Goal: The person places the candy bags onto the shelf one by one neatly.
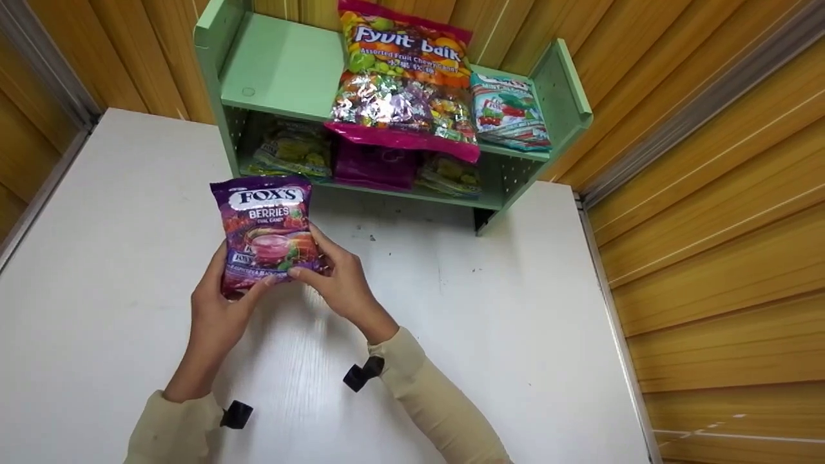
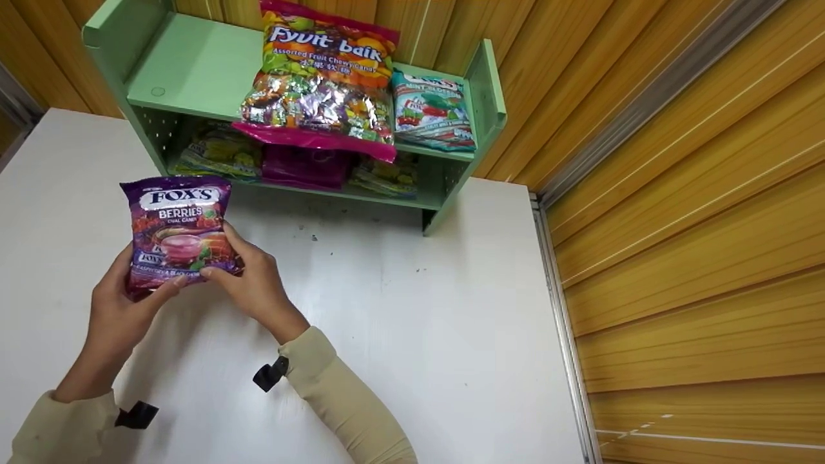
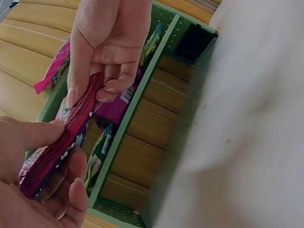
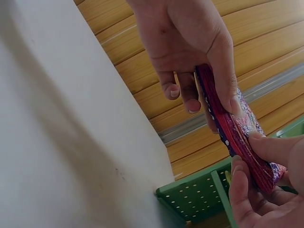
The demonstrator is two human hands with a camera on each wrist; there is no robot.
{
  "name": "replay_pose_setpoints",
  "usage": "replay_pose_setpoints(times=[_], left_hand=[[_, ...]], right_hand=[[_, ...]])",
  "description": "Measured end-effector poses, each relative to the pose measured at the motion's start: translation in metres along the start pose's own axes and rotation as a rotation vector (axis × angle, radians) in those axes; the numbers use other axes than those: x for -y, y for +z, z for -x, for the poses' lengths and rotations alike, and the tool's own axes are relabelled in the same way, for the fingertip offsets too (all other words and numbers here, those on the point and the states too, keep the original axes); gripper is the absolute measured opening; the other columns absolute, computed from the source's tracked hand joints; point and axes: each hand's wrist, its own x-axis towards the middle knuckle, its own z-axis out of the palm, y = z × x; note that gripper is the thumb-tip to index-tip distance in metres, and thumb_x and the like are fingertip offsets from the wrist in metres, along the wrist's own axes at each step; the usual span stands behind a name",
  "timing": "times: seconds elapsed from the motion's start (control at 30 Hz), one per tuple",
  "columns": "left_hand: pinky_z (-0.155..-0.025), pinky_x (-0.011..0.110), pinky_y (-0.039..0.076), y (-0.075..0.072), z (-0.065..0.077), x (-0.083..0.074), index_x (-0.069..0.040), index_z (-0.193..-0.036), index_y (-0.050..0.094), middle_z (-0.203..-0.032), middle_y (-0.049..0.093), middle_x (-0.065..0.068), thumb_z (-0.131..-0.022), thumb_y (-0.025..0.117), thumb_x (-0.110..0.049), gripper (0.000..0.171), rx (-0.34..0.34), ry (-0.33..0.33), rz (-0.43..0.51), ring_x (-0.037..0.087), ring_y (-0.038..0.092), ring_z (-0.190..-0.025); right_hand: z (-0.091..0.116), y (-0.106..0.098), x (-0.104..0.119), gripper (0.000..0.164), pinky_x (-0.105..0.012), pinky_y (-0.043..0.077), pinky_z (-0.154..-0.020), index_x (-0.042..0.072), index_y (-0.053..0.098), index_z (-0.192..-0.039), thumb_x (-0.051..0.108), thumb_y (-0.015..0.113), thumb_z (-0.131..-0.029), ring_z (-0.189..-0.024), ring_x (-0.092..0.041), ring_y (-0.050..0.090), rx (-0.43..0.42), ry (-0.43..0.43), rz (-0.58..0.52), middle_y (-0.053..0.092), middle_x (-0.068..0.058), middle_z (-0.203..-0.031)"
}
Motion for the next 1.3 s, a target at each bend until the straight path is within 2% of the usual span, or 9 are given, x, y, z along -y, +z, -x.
replay_pose_setpoints(times=[0.1, 0.23, 0.33, 0.53, 0.77, 0.93, 1.13, 1.3], left_hand=[[-0.102, 0.041, 0.047, -0.002, -0.004, -0.008, -0.030, -0.154, 0.022, -0.151, 0.043, 0.008, -0.087, 0.071, -0.031, 0.083, -0.003, 0.014, 0.003, 0.028, 0.050, -0.129], [-0.093, 0.017, 0.051, -0.004, -0.007, -0.017, -0.030, -0.154, 0.023, -0.147, 0.047, 0.008, -0.087, 0.071, -0.032, 0.083, -0.012, 0.040, -0.003, 0.024, 0.055, -0.118], [-0.080, 0.003, 0.045, -0.005, -0.010, -0.024, -0.029, -0.154, 0.023, -0.143, 0.051, 0.009, -0.087, 0.071, -0.031, 0.083, -0.026, 0.070, -0.009, 0.018, 0.055, -0.105], [-0.069, 0.005, 0.043, -0.005, -0.017, -0.036, -0.024, -0.153, 0.028, -0.133, 0.059, 0.010, -0.086, 0.073, -0.027, 0.081, -0.084, 0.166, -0.048, 0.011, 0.051, -0.086], [-0.064, 0.008, 0.043, -0.007, -0.028, -0.048, -0.020, -0.152, 0.032, -0.124, 0.065, 0.012, -0.084, 0.076, -0.021, 0.081, -0.129, 0.271, -0.049, 0.005, 0.050, -0.076], [-0.064, 0.007, 0.043, -0.008, -0.035, -0.058, -0.022, -0.152, 0.031, -0.126, 0.065, 0.011, -0.084, 0.075, -0.025, 0.081, -0.131, 0.292, -0.055, 0.011, 0.052, -0.077], [-0.064, 0.007, 0.043, -0.010, -0.043, -0.069, -0.025, -0.152, 0.031, -0.128, 0.064, 0.009, -0.085, 0.074, -0.028, 0.080, -0.135, 0.313, -0.078, 0.009, 0.050, -0.075], [-0.064, 0.007, 0.043, -0.013, -0.051, -0.076, -0.026, -0.152, 0.031, -0.129, 0.064, 0.009, -0.086, 0.072, -0.030, 0.078, -0.127, 0.319, -0.101, 0.009, 0.050, -0.076]], right_hand=[[-0.003, -0.005, 0.006, 0.073, -0.016, 0.054, -0.083, 0.033, 0.032, -0.151, 0.031, 0.069, -0.088, -0.097, -0.003, 0.061, -0.002, -0.025, -0.011, 0.058, -0.001, -0.136], [-0.006, -0.012, 0.013, 0.073, -0.016, 0.053, -0.086, 0.032, 0.031, -0.151, 0.031, 0.069, -0.088, -0.102, -0.003, 0.062, -0.005, -0.055, -0.022, 0.056, -0.001, -0.140], [-0.008, -0.016, 0.018, 0.074, -0.017, 0.053, -0.087, 0.032, 0.031, -0.151, 0.032, 0.069, -0.088, -0.104, -0.003, 0.063, -0.011, -0.078, -0.027, 0.056, -0.002, -0.140], [-0.015, -0.024, 0.026, 0.073, -0.018, 0.054, -0.084, 0.031, 0.032, -0.151, 0.032, 0.069, -0.088, -0.099, -0.005, 0.062, -0.039, -0.126, 0.004, 0.060, -0.003, -0.133], [-0.023, -0.033, 0.034, 0.075, -0.019, 0.054, -0.085, 0.031, 0.030, -0.152, 0.032, 0.069, -0.089, -0.096, -0.008, 0.059, -0.055, -0.105, 0.001, 0.056, 0.002, -0.139], [-0.031, -0.038, 0.037, 0.075, -0.021, 0.055, -0.084, 0.031, 0.029, -0.153, 0.031, 0.068, -0.089, -0.095, -0.009, 0.060, -0.059, -0.112, -0.027, 0.056, 0.001, -0.139], [-0.042, -0.041, 0.039, 0.074, -0.025, 0.056, -0.068, 0.031, 0.029, -0.152, 0.030, 0.068, -0.090, -0.077, -0.012, 0.058, -0.075, -0.126, -0.043, 0.061, 0.000, -0.127], [-0.051, -0.041, 0.041, 0.073, -0.026, 0.054, -0.064, 0.031, 0.029, -0.152, 0.029, 0.068, -0.090, -0.071, -0.014, 0.057, -0.084, -0.118, -0.067, 0.060, -0.001, -0.126]])
